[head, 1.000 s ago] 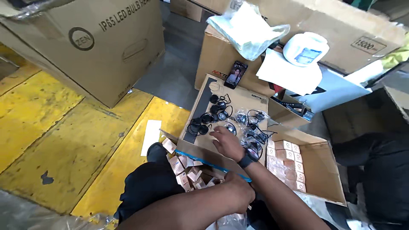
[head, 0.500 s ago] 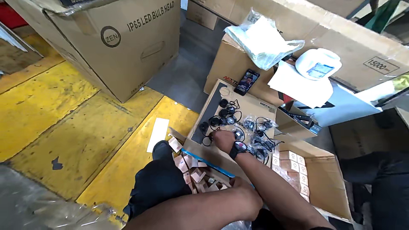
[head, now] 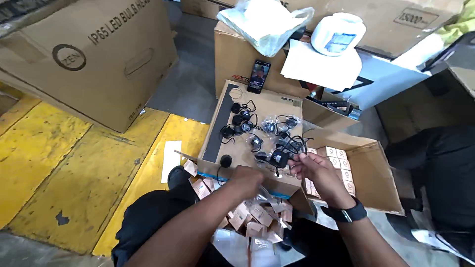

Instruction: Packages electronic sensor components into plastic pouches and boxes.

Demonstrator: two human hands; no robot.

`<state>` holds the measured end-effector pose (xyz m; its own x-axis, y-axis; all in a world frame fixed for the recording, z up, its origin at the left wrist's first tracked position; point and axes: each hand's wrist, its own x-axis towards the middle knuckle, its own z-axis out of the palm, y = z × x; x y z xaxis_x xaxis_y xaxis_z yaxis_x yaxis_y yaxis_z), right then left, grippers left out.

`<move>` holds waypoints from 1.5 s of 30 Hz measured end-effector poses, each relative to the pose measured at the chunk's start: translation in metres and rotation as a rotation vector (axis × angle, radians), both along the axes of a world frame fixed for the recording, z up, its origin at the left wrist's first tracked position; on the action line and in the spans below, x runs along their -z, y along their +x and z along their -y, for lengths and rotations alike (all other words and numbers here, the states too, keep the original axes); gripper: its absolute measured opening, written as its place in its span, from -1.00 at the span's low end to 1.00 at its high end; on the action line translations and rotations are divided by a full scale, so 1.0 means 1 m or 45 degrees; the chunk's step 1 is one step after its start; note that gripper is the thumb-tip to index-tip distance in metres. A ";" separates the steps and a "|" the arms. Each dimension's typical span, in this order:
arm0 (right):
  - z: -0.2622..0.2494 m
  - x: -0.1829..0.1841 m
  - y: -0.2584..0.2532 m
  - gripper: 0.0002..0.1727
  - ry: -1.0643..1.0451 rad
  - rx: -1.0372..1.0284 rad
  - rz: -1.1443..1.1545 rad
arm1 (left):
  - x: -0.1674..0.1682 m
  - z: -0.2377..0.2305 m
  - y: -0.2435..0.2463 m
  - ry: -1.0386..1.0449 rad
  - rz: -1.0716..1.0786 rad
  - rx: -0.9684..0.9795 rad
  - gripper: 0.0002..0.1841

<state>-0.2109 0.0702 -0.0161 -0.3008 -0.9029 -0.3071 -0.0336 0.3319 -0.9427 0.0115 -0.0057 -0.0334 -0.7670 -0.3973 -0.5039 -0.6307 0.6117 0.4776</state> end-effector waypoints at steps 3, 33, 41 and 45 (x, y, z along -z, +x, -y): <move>-0.008 0.001 -0.003 -0.61 -0.091 -0.023 0.057 | 0.013 0.018 -0.003 -0.035 0.045 -0.173 -0.75; 0.003 0.014 0.024 -0.53 -0.072 0.479 1.097 | 0.008 0.026 -0.020 -0.334 -0.680 -0.574 -0.76; 0.003 0.013 0.022 -0.57 -0.030 0.381 0.878 | 0.013 0.014 -0.025 -0.239 -0.905 -0.528 -0.75; 0.002 0.011 0.021 -0.62 -0.060 0.166 0.457 | 0.013 0.018 -0.026 -0.169 -0.940 -0.599 -0.78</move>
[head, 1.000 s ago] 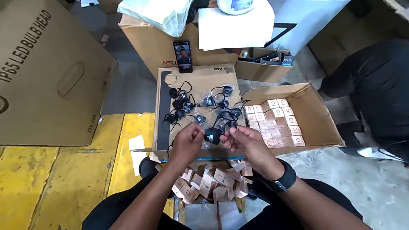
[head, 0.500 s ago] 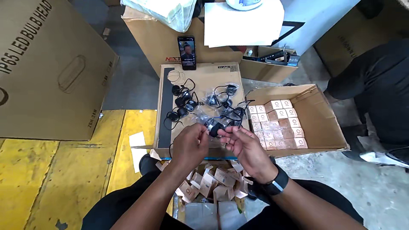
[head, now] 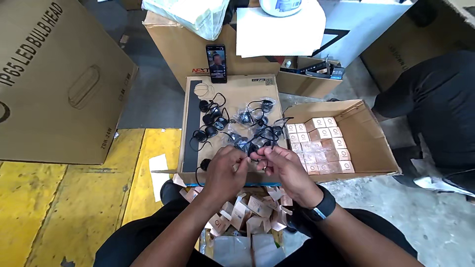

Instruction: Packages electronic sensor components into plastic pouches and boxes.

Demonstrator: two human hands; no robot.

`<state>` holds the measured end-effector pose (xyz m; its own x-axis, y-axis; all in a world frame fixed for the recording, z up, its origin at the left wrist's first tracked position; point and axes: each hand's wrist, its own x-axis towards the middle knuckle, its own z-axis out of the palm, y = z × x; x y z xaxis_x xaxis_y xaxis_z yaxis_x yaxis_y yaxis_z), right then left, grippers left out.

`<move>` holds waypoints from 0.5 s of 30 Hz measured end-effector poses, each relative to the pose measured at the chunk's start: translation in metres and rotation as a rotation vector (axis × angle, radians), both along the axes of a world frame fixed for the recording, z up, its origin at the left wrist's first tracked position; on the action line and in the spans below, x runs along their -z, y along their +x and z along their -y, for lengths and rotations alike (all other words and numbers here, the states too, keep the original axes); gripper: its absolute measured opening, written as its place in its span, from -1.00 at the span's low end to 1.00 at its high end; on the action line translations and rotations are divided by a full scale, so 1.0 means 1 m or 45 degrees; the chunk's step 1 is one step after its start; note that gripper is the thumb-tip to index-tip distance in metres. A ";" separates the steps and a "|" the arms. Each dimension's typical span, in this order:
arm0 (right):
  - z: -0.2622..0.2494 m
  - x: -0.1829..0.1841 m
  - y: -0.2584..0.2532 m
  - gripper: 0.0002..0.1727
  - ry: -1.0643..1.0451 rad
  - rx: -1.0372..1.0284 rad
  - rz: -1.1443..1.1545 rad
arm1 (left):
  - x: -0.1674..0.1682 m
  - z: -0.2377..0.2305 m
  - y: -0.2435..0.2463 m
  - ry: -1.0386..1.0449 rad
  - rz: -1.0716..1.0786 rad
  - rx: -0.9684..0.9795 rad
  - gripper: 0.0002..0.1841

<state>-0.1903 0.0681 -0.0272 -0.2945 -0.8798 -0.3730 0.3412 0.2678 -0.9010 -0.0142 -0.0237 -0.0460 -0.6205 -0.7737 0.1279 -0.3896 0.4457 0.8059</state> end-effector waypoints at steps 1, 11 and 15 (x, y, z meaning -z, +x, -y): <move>0.000 0.000 0.000 -0.62 -0.023 -0.042 -0.067 | 0.000 0.000 0.000 0.018 0.010 -0.005 -0.79; -0.003 0.000 -0.004 -0.67 -0.066 -0.480 -0.412 | -0.001 0.002 0.001 0.015 0.033 0.047 -0.75; -0.005 0.003 0.000 -0.69 -0.094 -0.526 -0.526 | -0.003 0.000 -0.001 0.315 -0.116 0.105 -0.79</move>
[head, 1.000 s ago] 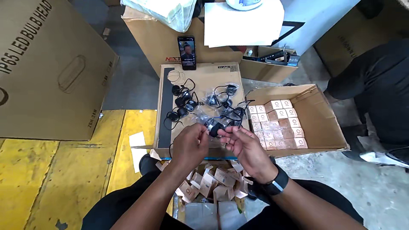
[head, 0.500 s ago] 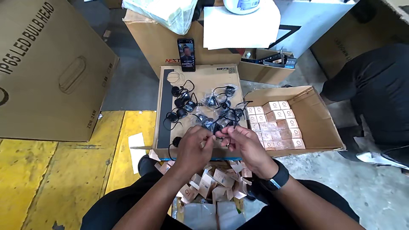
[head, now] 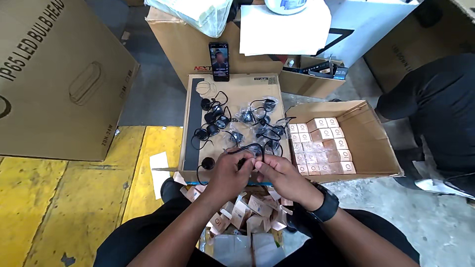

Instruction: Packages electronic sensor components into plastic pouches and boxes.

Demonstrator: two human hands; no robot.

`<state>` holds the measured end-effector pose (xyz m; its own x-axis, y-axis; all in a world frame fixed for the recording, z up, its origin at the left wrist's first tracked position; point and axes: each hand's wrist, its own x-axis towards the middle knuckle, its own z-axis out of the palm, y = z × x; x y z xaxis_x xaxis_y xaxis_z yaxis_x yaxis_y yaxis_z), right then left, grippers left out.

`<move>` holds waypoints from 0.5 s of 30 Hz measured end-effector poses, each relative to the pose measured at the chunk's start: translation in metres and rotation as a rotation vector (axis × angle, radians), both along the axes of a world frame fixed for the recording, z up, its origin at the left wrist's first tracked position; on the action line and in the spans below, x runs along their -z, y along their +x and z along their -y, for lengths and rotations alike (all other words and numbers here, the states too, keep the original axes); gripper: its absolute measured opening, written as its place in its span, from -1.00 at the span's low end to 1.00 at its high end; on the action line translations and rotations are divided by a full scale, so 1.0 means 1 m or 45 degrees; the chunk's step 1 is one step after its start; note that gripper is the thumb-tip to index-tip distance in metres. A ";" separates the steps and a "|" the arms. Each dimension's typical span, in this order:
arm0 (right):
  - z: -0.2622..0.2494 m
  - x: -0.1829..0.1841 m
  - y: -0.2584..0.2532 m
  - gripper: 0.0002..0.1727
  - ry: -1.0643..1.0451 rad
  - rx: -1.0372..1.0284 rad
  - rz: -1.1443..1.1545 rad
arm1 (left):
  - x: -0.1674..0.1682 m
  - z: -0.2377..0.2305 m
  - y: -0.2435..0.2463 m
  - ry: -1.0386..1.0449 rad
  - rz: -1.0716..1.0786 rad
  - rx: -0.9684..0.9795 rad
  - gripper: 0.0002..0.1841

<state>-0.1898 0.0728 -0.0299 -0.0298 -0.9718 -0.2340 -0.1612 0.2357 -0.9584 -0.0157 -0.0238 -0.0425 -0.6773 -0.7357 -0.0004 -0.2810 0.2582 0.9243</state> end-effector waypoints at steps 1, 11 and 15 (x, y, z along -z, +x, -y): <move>0.000 0.001 0.001 -0.69 -0.012 0.013 -0.007 | -0.001 -0.001 -0.001 0.068 -0.036 -0.010 -0.81; -0.007 0.012 0.012 -0.77 -0.079 0.021 -0.621 | -0.007 -0.010 -0.005 0.544 -0.233 -0.181 -0.89; -0.007 0.009 0.014 -0.80 -0.092 0.032 -0.708 | -0.007 -0.012 -0.005 0.585 -0.293 -0.142 -0.94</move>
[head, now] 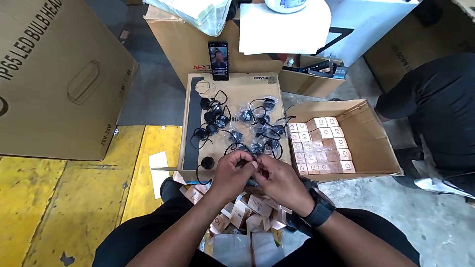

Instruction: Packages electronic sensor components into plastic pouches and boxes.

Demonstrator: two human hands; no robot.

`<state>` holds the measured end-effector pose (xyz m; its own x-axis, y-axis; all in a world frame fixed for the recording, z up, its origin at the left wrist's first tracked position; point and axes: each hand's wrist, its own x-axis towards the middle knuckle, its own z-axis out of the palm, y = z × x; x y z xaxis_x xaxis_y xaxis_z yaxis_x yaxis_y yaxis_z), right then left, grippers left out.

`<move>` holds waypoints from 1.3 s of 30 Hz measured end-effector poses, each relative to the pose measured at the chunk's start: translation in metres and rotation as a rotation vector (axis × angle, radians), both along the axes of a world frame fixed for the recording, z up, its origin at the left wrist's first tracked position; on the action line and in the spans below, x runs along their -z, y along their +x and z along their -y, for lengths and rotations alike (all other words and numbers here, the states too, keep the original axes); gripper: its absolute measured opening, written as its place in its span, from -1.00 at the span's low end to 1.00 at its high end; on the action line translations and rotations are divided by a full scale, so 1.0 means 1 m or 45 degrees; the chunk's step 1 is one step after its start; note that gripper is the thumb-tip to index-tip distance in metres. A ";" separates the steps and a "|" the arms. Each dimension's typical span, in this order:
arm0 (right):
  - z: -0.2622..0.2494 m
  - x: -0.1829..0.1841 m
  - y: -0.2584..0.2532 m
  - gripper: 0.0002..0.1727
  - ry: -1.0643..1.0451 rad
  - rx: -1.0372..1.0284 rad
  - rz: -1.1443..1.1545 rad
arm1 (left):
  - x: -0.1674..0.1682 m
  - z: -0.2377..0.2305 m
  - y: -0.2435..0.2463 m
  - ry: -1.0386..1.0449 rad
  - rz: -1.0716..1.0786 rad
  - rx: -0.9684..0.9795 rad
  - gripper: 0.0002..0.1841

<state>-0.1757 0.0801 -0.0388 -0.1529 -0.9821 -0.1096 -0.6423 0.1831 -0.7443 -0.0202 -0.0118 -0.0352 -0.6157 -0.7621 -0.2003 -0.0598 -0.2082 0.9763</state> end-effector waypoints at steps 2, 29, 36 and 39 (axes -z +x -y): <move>0.000 0.000 0.001 -0.80 -0.034 -0.001 -0.023 | 0.001 -0.001 -0.001 0.018 -0.028 -0.011 -0.93; 0.006 -0.005 -0.014 -0.35 -0.390 0.098 0.022 | 0.001 0.011 0.004 -0.447 0.395 0.069 -0.84; 0.007 0.001 -0.018 -0.56 0.015 -0.057 0.001 | -0.006 0.011 0.005 -0.434 0.402 0.208 -0.83; 0.006 0.005 -0.014 -0.64 0.013 -0.083 0.039 | -0.003 0.008 0.005 -0.447 0.398 0.236 -0.85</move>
